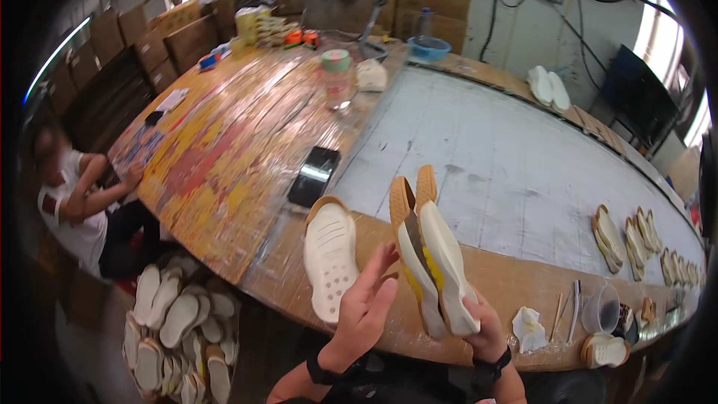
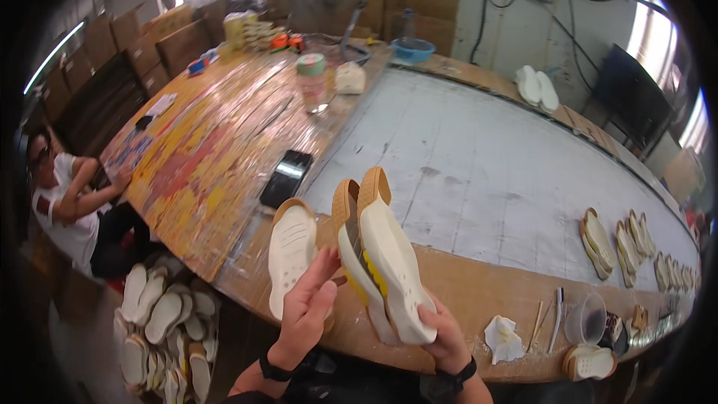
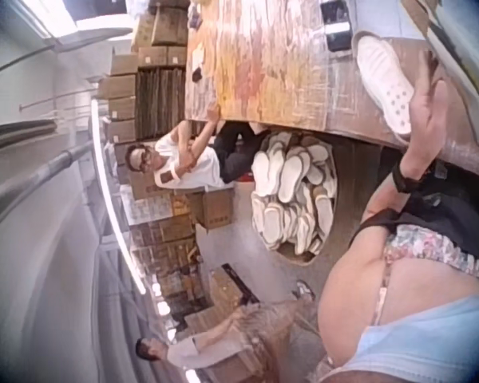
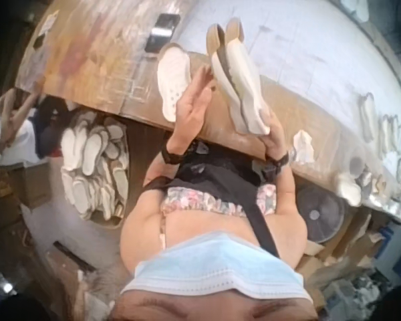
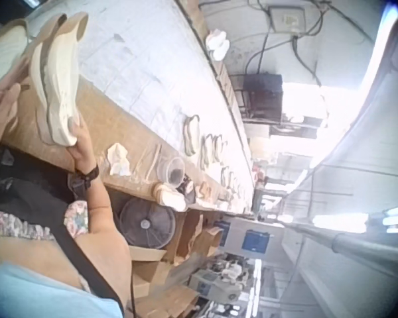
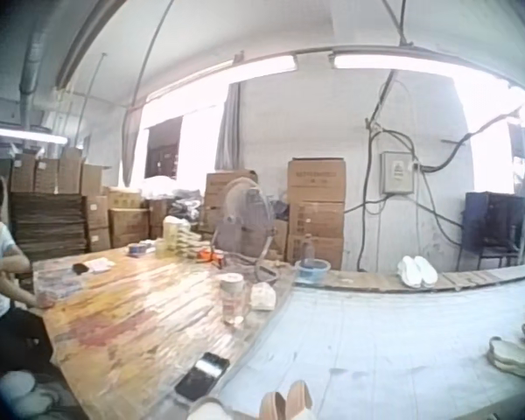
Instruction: The recorder applies adhesive to the edges of shoe soles using a small brush and then stacks them.
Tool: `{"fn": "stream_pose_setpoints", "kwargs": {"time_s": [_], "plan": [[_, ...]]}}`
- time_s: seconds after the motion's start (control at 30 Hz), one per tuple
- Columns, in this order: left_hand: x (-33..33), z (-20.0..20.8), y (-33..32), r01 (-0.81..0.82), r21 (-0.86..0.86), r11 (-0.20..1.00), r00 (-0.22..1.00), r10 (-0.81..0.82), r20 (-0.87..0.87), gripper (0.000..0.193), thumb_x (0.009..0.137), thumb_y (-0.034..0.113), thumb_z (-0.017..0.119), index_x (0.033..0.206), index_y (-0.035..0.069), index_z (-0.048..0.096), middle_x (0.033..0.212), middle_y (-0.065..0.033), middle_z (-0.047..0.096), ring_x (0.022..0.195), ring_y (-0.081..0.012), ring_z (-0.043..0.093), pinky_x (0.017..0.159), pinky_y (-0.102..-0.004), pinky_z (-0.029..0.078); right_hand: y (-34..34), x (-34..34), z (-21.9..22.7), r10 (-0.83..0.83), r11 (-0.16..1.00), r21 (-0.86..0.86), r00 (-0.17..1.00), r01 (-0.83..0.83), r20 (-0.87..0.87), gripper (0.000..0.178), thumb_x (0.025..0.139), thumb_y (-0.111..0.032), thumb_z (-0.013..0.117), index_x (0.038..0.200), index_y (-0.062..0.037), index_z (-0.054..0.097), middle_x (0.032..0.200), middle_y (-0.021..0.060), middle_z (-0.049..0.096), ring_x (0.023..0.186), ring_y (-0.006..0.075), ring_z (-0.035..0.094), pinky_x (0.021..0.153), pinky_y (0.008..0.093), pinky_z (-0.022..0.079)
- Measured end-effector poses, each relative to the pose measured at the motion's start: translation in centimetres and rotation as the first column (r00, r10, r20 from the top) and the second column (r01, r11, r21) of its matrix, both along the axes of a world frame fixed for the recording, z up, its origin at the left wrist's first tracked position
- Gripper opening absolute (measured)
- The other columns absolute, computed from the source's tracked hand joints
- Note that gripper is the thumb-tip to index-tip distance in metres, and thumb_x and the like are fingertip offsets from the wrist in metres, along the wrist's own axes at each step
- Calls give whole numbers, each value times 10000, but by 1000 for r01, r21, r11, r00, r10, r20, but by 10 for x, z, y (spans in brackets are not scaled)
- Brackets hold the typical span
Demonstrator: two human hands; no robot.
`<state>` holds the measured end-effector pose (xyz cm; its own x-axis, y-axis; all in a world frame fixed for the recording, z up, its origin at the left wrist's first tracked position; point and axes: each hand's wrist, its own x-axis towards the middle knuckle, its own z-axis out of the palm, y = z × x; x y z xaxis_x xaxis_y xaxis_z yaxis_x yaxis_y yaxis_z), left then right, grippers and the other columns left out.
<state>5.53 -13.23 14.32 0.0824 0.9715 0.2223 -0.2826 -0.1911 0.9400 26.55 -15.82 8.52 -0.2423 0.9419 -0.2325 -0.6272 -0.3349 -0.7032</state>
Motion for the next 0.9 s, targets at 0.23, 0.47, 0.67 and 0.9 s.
{"fn": "stream_pose_setpoints", "kwargs": {"time_s": [0.23, 0.47, 0.67, 0.9], "plan": [[-10, 6, -6, -105, 122, 987, 959, 133, -249, 332, 818, 34, 566, 1125, -87, 526, 1006, -167, 623, 864, -163, 603, 771, -247, 459, -30, -8, 5, 23, 1000, -21, 998, -22, 59, 592, 808, -159, 611, 1303, 19, 337, 1187, 103, 515, 1032, 173, 533, 867, 294, 434], [-4, 10, -11, -120, 147, 982, 932, 163, -323, 329, 798, 57, 600, 1091, -85, 552, 964, -182, 630, 827, -161, 615, 748, -267, 476, -43, -5, -17, 26, 1000, 10, 1000, -26, 5, 555, 827, -132, 588, 1307, 0, 342, 1177, 93, 519, 1034, 165, 527, 866, 303, 433], [10, 9, -10, -31, 102, 994, 981, 50, -187, 561, 795, 78, 621, 1267, -69, 356, 1135, -181, 545, 929, -166, 575, 809, -283, 461, -49, -9, 0, -73, 997, -11, 991, 75, 114, 584, 833, -135, 578, 1333, -9, 304, 1241, 88, 466, 1121, 177, 465, 932, 311, 379], [34, 9, -7, 127, -279, 952, 968, -58, 243, 751, 846, 127, 509, 1378, -25, 0, 1372, -153, 269, 1203, -188, 369, 979, -306, 334, -25, -17, 50, -103, 923, 377, 897, -74, 429, 932, 659, -220, 768, 1366, 11, 208, 1346, 129, 341, 1245, 230, 337, 1016, 335, 280]]}}
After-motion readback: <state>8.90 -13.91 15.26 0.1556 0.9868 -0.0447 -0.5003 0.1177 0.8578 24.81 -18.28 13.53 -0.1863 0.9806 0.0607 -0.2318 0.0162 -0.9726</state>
